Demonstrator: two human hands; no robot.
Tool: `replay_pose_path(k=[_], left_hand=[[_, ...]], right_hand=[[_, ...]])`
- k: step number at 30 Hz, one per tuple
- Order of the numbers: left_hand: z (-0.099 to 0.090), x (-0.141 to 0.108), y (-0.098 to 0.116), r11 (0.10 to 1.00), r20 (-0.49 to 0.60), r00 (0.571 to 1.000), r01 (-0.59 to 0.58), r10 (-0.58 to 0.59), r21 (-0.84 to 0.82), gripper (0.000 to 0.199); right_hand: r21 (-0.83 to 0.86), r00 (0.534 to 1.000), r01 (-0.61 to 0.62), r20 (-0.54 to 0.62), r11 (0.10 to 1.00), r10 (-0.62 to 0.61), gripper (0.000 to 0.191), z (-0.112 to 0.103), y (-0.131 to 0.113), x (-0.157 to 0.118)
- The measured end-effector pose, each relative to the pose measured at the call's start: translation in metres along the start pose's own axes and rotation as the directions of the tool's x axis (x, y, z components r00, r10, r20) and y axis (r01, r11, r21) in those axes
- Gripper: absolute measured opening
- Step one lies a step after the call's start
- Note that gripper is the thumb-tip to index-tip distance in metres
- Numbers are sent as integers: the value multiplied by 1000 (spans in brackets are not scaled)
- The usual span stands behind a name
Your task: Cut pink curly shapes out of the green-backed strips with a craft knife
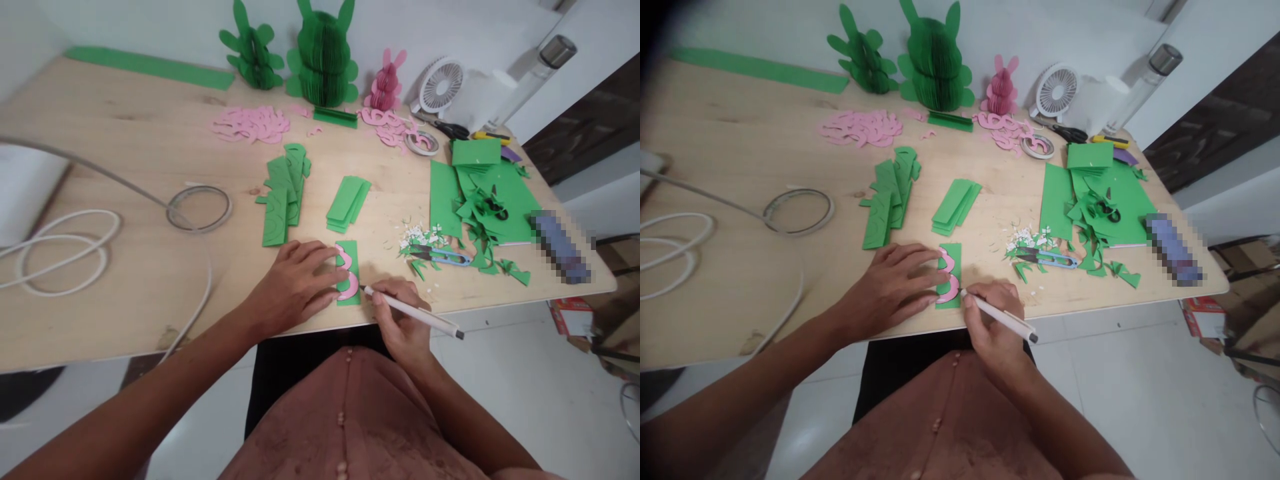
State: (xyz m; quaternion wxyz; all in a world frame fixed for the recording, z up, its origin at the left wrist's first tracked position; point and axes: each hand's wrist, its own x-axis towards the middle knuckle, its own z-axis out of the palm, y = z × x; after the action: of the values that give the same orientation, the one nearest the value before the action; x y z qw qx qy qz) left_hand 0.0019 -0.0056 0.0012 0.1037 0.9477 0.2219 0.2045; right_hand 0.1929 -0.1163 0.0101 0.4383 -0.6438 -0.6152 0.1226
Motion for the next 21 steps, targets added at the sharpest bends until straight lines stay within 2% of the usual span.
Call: replay_pose_path(k=[5,10,21], left_hand=[[-1,1,2,1000,-2,1000,-2,2,-4,27],[-2,1,2,1000,0,1000,2,-2,-8,27],[-2,1,1,1000,4,1000,-18,18,17,29]], right_hand=[[-16,991,92,94,996,-90,16,-3,0,3],[-61,981,104,172,993,-92,19,-5,-6,7],[-106,975,165,165,981,-147,19,-3,-7,6]])
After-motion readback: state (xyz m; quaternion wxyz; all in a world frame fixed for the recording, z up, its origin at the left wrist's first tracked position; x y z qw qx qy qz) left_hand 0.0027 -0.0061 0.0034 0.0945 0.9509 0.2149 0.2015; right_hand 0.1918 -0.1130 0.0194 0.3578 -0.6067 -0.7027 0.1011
